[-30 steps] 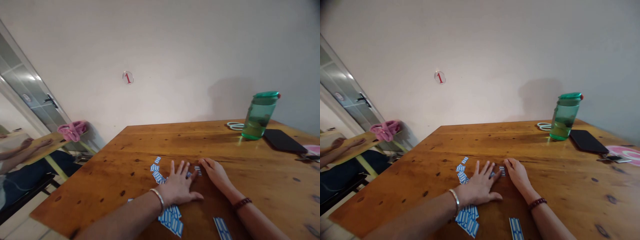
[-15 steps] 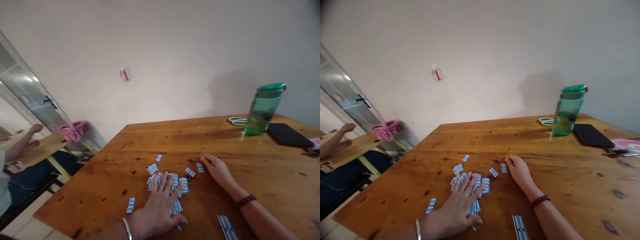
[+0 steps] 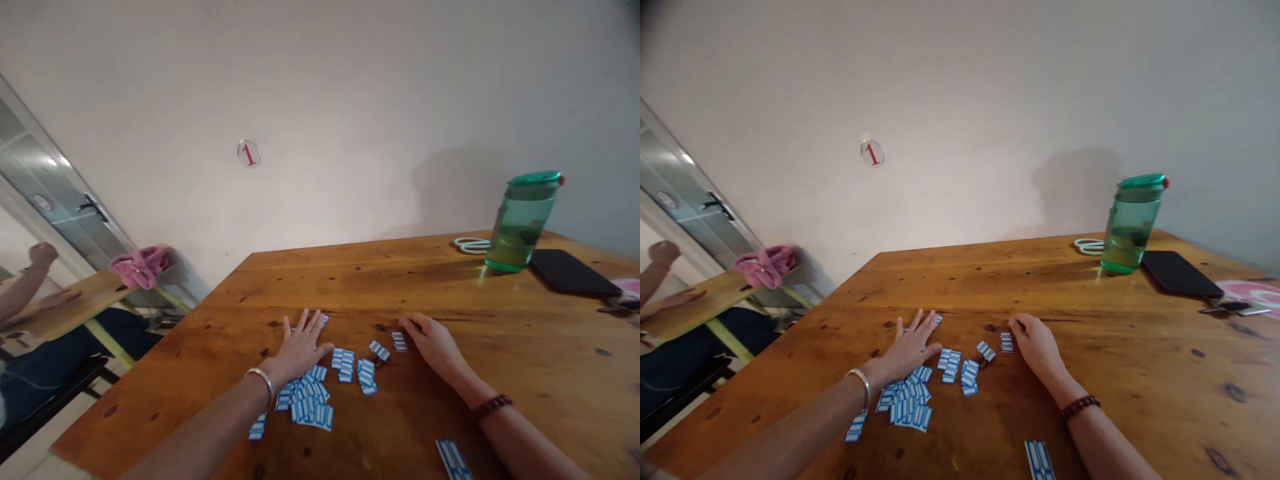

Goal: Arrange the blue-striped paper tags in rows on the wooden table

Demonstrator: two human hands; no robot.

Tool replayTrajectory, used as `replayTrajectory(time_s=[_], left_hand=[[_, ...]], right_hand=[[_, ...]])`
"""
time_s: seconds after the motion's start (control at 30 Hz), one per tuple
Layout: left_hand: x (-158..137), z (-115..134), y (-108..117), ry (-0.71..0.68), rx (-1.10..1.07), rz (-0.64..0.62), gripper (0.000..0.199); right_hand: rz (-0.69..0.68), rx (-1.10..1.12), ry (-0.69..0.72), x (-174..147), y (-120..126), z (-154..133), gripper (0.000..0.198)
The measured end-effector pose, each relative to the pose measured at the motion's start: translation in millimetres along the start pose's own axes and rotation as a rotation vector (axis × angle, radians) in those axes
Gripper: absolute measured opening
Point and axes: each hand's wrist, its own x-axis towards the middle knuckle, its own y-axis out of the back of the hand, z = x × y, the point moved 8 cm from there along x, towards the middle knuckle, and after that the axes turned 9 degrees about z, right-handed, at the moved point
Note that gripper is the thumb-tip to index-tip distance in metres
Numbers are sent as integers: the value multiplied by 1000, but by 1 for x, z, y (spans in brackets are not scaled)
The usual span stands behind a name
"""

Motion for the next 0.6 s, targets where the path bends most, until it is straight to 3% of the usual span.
replayTrajectory(time_s=[0.13, 0.3, 0.5, 0.6], left_hand=[[-24, 42, 3, -318, -131, -84, 63], [-14, 80, 18, -394, -204, -30, 65], [18, 145, 5, -617, -185, -24, 75], [16, 142, 0, -636, -136, -52, 75]], right_hand=[[3, -1, -21, 1, 0, 2, 31], [7, 0, -44, 2, -3, 8, 32], [5, 5, -23, 2, -3, 9, 33], [4, 18, -13, 2, -1, 7, 33]])
